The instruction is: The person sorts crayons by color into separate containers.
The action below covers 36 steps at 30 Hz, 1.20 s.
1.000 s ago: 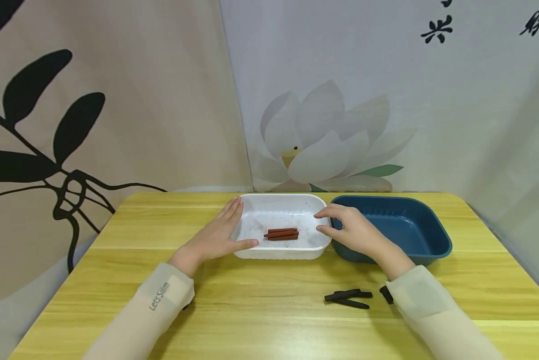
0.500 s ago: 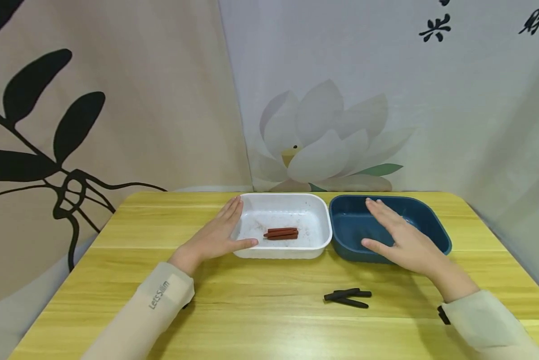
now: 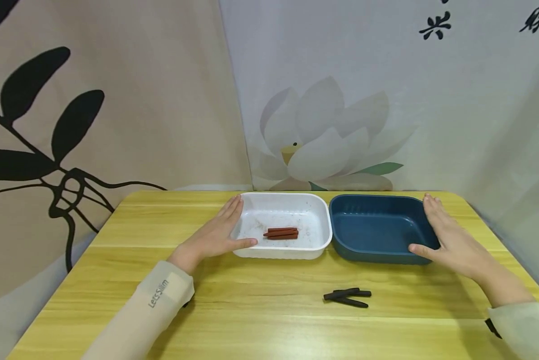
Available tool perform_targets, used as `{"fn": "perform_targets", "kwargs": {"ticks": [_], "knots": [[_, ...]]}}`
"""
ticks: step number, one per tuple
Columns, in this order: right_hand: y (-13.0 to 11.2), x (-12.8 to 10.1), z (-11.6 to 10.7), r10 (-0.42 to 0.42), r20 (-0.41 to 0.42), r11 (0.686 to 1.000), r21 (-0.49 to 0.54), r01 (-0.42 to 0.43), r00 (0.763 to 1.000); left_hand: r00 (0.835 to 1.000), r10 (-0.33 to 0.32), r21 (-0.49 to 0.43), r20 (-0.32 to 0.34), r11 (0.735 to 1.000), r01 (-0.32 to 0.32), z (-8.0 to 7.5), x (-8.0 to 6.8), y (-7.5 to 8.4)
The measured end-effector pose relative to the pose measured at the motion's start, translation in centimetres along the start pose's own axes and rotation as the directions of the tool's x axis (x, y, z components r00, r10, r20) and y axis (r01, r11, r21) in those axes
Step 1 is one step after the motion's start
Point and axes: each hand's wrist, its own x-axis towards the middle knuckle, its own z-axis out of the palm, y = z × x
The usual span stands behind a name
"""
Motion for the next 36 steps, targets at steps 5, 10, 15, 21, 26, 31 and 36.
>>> {"fn": "perform_targets", "kwargs": {"ticks": [5,10,15,21,26,31,36], "knots": [[1.8,0.3,0.0,0.023,0.035,1.0,0.009,-0.023,0.999,1.0,-0.004,0.0,0.005,1.0,0.004,0.0,0.0,0.0],[2.4,0.8,0.3,0.062,0.084,0.997,0.037,-0.065,0.995,1.0,-0.001,0.001,0.007,1.0,0.001,-0.1,0.0,0.1],[2.5,1.1,0.6,0.084,0.12,0.992,0.086,-0.095,0.989,1.0,0.003,0.003,0.01,1.0,-0.003,-0.2,0.1,0.1],[2.4,1.4,0.6,0.109,0.148,0.99,0.07,-0.121,0.983,1.0,-0.004,-0.004,0.01,1.0,0.004,-0.4,0.0,0.2],[2.5,1.5,0.6,0.126,0.161,0.989,0.055,-0.136,0.979,1.0,-0.015,0.004,0.003,1.0,0.015,-0.5,-0.1,0.9],[2.5,1.5,0.6,0.121,0.156,0.99,0.052,-0.131,0.98,0.998,0.065,-0.047,-0.024,0.997,-0.066,-0.6,0.0,2.6],[2.5,1.5,0.8,0.123,0.157,0.989,0.056,-0.133,0.98,0.974,0.223,-0.114,-0.044,0.967,-0.227,-0.3,0.1,4.6]]}}
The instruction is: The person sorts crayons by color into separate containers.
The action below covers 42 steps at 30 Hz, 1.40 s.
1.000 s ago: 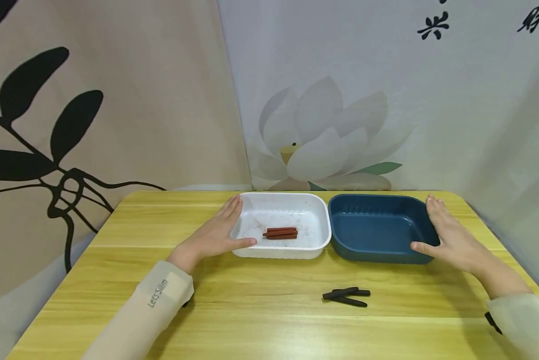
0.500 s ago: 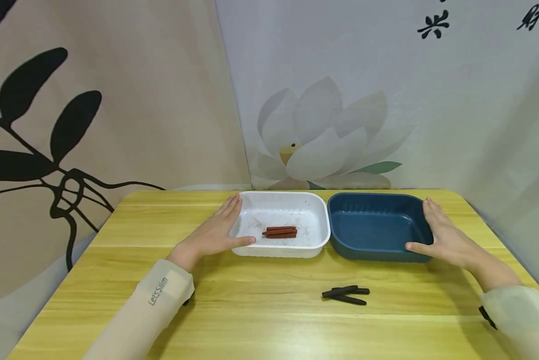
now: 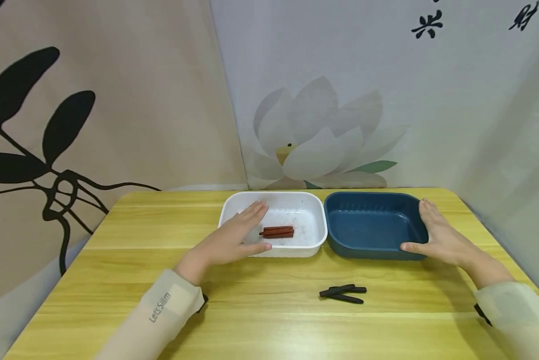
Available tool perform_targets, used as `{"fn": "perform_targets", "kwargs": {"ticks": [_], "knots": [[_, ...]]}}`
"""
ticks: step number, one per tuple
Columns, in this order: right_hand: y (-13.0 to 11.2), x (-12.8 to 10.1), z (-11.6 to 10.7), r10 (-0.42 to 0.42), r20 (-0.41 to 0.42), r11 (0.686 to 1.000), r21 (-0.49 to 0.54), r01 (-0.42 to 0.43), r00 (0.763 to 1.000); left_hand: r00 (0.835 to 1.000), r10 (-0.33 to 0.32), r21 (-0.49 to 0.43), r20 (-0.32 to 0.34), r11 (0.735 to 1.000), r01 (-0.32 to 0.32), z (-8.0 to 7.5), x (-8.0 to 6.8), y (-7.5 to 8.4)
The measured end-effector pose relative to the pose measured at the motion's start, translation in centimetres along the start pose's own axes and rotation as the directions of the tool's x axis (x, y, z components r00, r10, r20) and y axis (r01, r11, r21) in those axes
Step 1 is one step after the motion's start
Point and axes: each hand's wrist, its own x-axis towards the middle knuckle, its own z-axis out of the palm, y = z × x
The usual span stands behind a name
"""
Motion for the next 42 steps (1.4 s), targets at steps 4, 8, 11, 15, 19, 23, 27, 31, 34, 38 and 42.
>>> {"fn": "perform_targets", "kwargs": {"ticks": [4,8,11,15,19,23,27,31,34,38,42], "knots": [[-0.1,0.0,0.0,0.011,-0.001,1.0,-0.003,-0.011,1.0,0.998,0.06,-0.015,0.001,0.998,-0.06,0.4,0.2,1.5],[-0.1,0.0,0.1,0.017,-0.004,1.0,-0.001,-0.017,1.0,0.996,0.092,-0.01,0.0,0.996,-0.092,0.6,0.4,2.8],[-0.1,-0.1,0.2,0.015,-0.01,1.0,-0.003,-0.015,1.0,0.992,0.127,-0.003,-0.011,0.992,-0.127,1.0,0.7,3.6],[-0.1,-0.1,0.3,0.02,-0.012,1.0,-0.008,-0.02,1.0,0.984,0.175,0.01,-0.017,0.985,-0.175,1.5,1.3,4.2],[-0.1,-0.1,0.3,0.026,-0.012,1.0,-0.009,-0.026,1.0,0.979,0.204,0.006,-0.013,0.979,-0.204,1.9,2.0,5.1],[-0.2,-0.2,0.3,0.021,-0.016,1.0,-0.005,-0.021,1.0,0.971,0.241,0.013,-0.008,0.971,-0.24,2.4,2.7,6.2],[-0.2,-0.3,0.3,0.029,-0.017,1.0,-0.004,-0.029,0.999,0.959,0.282,0.014,0.011,0.959,-0.282,2.9,3.4,7.3],[-0.4,-0.3,0.4,0.039,-0.015,0.999,0.004,-0.039,0.999,0.952,0.305,0.013,0.03,0.952,-0.306,3.4,3.8,8.1],[-0.5,-0.3,0.3,0.036,-0.011,0.999,0.014,-0.036,0.999,0.944,0.327,0.039,0.042,0.944,-0.329,3.8,4.0,8.6],[-0.5,-0.3,0.2,0.032,-0.01,0.999,0.013,-0.032,0.999,0.932,0.356,0.064,0.073,0.931,-0.36,4.2,4.2,9.4],[-0.5,-0.2,0.1,0.03,-0.013,1.0,0.005,-0.03,0.999,0.918,0.379,0.075,0.119,0.918,-0.389,4.6,4.3,10.3]]}}
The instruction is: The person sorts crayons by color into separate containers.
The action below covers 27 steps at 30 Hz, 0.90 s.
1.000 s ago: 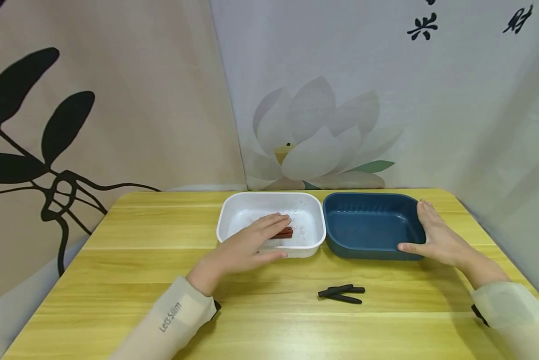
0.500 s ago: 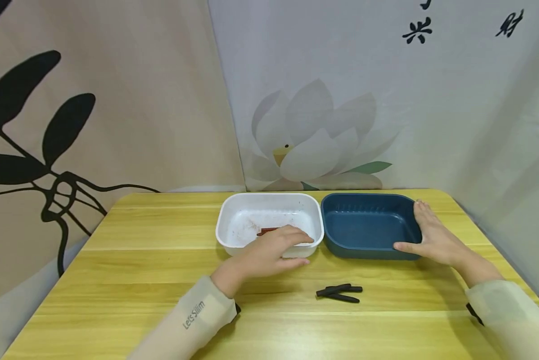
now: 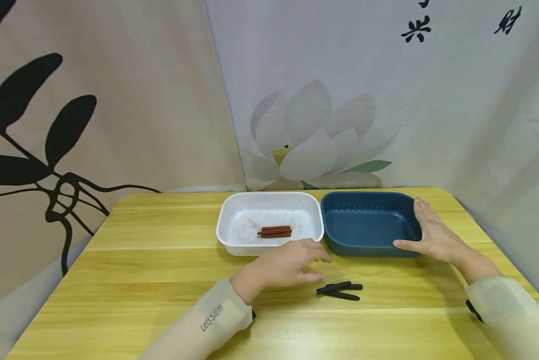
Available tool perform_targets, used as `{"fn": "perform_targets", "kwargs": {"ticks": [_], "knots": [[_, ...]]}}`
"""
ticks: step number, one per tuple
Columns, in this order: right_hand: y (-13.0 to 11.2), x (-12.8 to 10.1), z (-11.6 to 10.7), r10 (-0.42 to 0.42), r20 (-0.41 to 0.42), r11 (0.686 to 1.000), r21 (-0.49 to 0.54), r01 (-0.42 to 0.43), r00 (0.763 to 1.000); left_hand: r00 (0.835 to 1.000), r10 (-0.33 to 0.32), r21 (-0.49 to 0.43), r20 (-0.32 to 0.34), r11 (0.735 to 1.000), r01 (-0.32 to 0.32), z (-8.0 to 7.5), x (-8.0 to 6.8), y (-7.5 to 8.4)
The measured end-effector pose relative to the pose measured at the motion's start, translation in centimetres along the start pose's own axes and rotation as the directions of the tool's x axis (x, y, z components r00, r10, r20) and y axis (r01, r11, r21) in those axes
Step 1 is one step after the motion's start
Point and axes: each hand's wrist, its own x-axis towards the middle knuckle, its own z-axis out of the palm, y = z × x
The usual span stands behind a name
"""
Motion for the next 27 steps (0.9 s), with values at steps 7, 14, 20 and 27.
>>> {"fn": "perform_targets", "kwargs": {"ticks": [7,14,20,27], "knots": [[0.2,-0.2,0.0,0.006,-0.003,1.0,-0.003,-0.006,1.0,0.998,0.029,0.048,0.062,0.998,-0.032,1.3,1.3,0.6],[0.1,0.1,0.1,0.014,-0.004,1.0,-0.01,-0.014,1.0,0.987,0.015,0.059,0.162,0.998,-0.025,2.2,2.4,0.3],[0.1,0.1,0.0,0.019,-0.002,1.0,-0.001,-0.019,1.0,0.981,0.027,0.056,0.193,0.998,-0.038,2.6,3.0,0.0],[0.1,0.0,0.0,0.013,-0.006,1.0,0.003,-0.013,1.0,0.97,-0.002,0.03,0.244,1.0,-0.005,2.8,3.5,-0.2]]}}
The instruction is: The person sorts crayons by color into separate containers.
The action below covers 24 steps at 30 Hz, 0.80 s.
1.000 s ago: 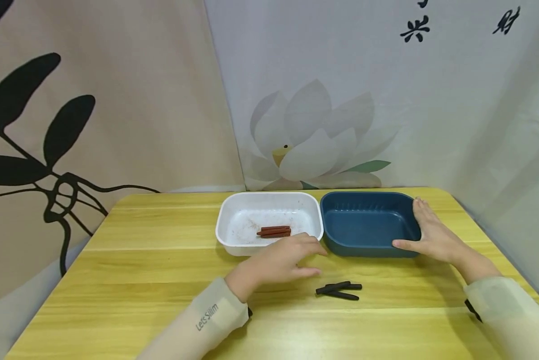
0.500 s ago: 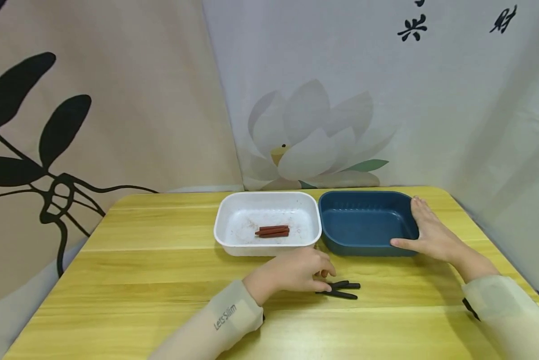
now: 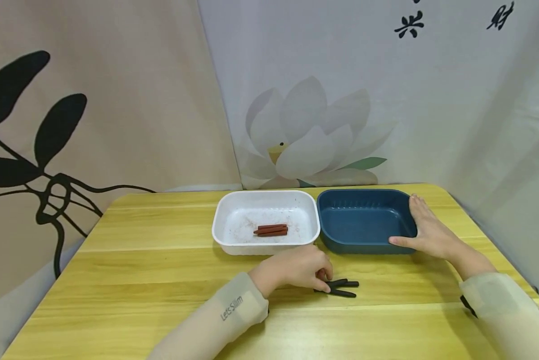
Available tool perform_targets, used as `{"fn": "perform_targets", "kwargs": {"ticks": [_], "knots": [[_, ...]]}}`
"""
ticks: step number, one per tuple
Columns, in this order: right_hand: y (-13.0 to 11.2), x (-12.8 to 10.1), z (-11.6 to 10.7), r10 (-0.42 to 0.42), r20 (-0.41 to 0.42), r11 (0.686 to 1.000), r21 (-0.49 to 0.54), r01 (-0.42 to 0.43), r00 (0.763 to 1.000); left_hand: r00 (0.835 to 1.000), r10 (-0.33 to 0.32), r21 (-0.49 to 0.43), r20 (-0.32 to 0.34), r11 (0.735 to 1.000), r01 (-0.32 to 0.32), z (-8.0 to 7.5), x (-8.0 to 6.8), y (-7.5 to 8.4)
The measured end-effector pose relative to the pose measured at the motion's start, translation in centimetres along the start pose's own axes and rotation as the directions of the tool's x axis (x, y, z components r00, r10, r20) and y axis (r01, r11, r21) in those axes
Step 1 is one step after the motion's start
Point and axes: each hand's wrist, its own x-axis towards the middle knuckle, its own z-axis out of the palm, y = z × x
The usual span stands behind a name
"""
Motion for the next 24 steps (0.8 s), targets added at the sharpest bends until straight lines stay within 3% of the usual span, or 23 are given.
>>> {"fn": "perform_targets", "kwargs": {"ticks": [13,24], "knots": [[0.13,0.03,-0.1,0.007,0.006,1.0,-0.017,-0.007,1.0,0.999,-0.016,-0.005,0.048,1.0,0.016,-0.47,0.45,0.58],[-0.16,-0.15,0.06,0.01,0.004,1.0,-0.016,-0.01,1.0,1.0,0.015,-0.025,0.027,1.0,-0.015,-0.03,-0.16,0.13]]}}
